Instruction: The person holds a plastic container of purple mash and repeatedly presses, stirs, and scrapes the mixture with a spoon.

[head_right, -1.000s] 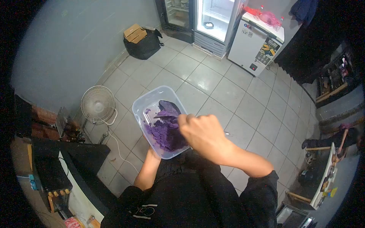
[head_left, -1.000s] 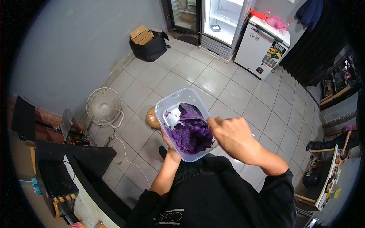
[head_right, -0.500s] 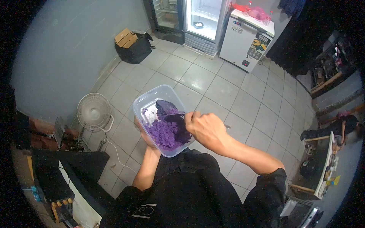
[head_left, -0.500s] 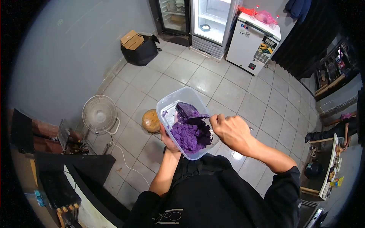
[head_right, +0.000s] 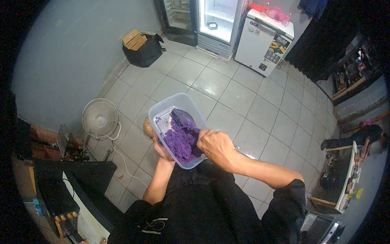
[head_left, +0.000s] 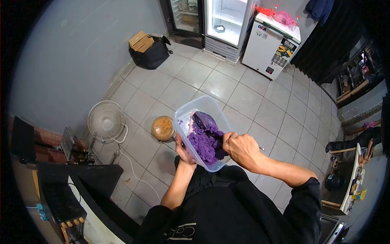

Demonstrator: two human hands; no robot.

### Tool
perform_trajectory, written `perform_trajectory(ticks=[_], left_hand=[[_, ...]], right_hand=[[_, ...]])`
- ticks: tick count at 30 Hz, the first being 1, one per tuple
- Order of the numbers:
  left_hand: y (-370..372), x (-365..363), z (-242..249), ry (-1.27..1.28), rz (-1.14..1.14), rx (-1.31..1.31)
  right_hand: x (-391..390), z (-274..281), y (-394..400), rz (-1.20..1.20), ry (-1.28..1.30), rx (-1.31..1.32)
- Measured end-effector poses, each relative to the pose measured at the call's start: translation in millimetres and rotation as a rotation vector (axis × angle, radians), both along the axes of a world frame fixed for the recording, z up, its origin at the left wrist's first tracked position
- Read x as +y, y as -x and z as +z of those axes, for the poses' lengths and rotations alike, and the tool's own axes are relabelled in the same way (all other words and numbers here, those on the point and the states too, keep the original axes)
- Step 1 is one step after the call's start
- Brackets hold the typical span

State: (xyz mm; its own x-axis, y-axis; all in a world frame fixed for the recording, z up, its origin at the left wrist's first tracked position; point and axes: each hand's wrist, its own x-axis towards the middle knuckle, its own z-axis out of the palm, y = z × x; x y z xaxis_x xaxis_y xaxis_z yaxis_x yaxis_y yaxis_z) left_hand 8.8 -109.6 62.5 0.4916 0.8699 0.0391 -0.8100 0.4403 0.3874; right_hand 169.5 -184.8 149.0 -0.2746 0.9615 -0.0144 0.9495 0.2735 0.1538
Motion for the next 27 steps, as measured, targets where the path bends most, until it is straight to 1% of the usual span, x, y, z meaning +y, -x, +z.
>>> perform_trajectory(ticks=[3,4,6,10,11,14,15,18,19,21,23,26,27], left_hand=[[1.0,0.9,-4.5,0.024,-0.026,-0.004],[2.0,1.3,-6.8,0.007,-0.003,0.023],[1.0,1.2,-12.1,-0.029,0.032,0.074],[-1.9,4.9,-18.3,-0.03,0.068,0.064],[0.0,6.2,-22.7,-0.019,0.07,0.059],[3.7,5.0,-20.4,0.017,0.074,0.061],[4.1,5.0,-18.2,0.028,0.075,0.063],[3.2,1.1,-17.7,0.039,0.112,0.089],[5.2,2.8,-30.4,0.004,0.059,0.015],[5.8,5.0,-42.4,0.097,0.063,-0.001],[7.4,2.7,-44.4,0.171,0.087,0.026],[9.6,0.1,-43.9,0.064,0.079,-0.045],[9.4,-1.3,-44.7,0.107,0.066,-0.03]], right_hand=[[-0.7,13.3,-4.1,0.054,0.076,0.147],[1.3,19.9,-4.3,0.035,0.114,0.19],[5.2,30.9,-7.9,-0.013,0.189,0.276],[10.1,30.8,-20.3,-0.165,0.442,0.379],[13.3,30.8,-23.0,-0.223,0.494,0.439],[11.0,8.8,-34.7,-0.159,0.314,0.643],[11.9,17.3,-32.0,-0.125,0.293,0.694],[15.8,39.9,-16.4,-0.107,0.25,0.722],[16.6,39.4,-12.9,-0.096,0.212,0.699],[17.9,35.6,-5.7,-0.065,0.141,0.655],[20.4,17.9,-1.3,-0.022,0.04,0.588],[22.4,11.6,5.2,0.007,-0.061,0.551],[22.0,10.7,7.4,0.01,-0.082,0.548]])
